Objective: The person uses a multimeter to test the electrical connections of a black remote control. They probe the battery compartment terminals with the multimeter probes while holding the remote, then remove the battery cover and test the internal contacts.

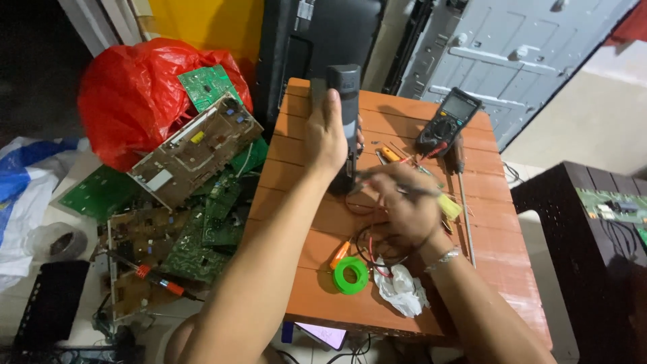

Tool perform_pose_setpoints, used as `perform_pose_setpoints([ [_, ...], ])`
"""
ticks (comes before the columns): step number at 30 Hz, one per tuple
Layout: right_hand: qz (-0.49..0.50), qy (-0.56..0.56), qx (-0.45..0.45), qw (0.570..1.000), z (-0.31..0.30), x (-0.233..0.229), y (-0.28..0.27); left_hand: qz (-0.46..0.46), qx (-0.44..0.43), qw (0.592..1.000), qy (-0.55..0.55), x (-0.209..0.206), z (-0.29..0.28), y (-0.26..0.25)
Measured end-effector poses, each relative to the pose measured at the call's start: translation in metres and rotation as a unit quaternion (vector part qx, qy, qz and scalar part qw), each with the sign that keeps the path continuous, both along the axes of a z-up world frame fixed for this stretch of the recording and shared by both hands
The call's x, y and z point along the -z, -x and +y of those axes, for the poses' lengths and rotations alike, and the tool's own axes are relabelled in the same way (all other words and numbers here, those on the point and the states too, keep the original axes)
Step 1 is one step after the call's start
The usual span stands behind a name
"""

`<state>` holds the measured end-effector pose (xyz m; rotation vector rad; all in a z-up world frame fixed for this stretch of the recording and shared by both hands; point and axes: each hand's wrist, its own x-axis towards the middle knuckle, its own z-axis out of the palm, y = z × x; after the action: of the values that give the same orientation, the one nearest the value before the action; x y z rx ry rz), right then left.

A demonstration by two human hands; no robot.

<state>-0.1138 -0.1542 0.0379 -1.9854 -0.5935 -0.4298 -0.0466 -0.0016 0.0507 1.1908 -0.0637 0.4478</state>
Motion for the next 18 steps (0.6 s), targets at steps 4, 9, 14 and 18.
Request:
perform_pose_setpoints([
  [4,-0.003,-0.063,0.036,0.997,-0.005,-0.012,0.0,0.018,-0.015,1.0,-0.007,-0.003,0.005,-0.001],
  [9,-0.044,0.02,0.078,0.996,-0.023,0.006,-0.017,-0.009,-0.004,1.0,0.022,0.016,0.001,-0.015],
  [14,-0.143,0.1,0.06,0.983,-0.028,-0.021,-0.013,-0.046,0.005,0.998,0.035,0.019,0.001,-0.018],
  [18,-0.149,0.167,0.058,0.973,-0.052,0.0,-0.036,-0.042,0.011,0.998,0.034,0.016,0.002,-0.014],
])
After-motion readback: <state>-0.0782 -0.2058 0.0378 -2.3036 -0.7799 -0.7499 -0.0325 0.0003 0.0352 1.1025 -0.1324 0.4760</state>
